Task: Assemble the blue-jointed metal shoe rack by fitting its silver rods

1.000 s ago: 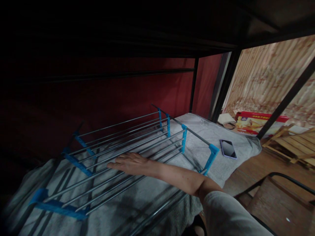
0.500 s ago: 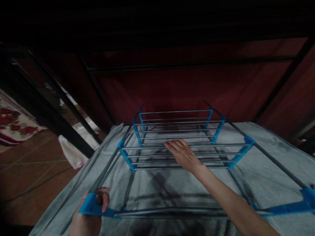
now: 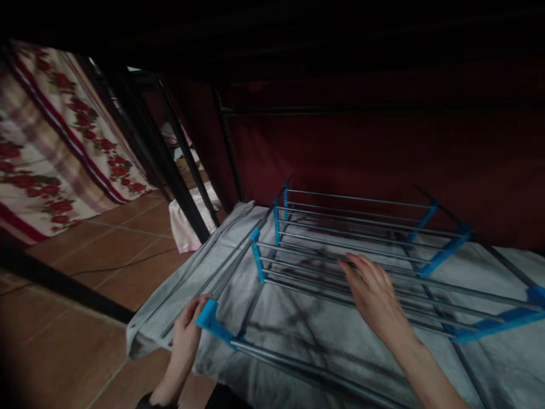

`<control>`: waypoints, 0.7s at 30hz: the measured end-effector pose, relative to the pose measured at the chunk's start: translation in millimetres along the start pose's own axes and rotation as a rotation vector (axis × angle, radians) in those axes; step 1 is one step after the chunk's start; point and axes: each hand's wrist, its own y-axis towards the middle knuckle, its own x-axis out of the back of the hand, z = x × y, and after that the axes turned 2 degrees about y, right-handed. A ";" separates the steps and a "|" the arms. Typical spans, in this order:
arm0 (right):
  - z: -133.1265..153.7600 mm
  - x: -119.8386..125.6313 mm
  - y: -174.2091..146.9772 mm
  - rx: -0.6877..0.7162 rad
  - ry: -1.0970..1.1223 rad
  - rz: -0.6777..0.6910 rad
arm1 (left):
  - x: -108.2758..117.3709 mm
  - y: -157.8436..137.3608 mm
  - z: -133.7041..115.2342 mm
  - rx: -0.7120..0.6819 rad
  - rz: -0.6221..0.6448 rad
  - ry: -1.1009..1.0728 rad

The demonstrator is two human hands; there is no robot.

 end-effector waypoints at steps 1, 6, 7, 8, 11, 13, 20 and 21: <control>-0.9 0.3 -9.7 -0.009 0.027 -0.007 | 4.9 4.9 13.9 -0.060 0.001 0.114; 3.3 -0.7 -59.8 -0.065 0.115 -0.038 | 17.8 16.4 70.7 -0.207 0.005 0.727; 6.6 -1.0 -68.4 -0.078 0.132 -0.032 | 17.5 16.8 76.3 -0.197 0.031 0.815; 10.8 -1.2 -76.0 -0.085 0.151 -0.018 | 16.6 17.0 79.8 -0.189 0.061 0.884; 26.9 -1.0 -91.2 -0.055 0.182 0.014 | 12.4 18.1 81.3 -0.200 0.145 0.991; 39.7 0.1 -94.5 -0.005 0.168 0.012 | 9.8 19.8 79.4 -0.205 0.167 1.035; 87.5 4.6 -82.9 0.077 0.193 0.022 | 7.0 29.0 77.3 -0.184 0.204 1.083; 93.8 4.1 -81.1 0.092 0.197 0.022 | 7.3 30.7 78.1 -0.176 0.212 1.062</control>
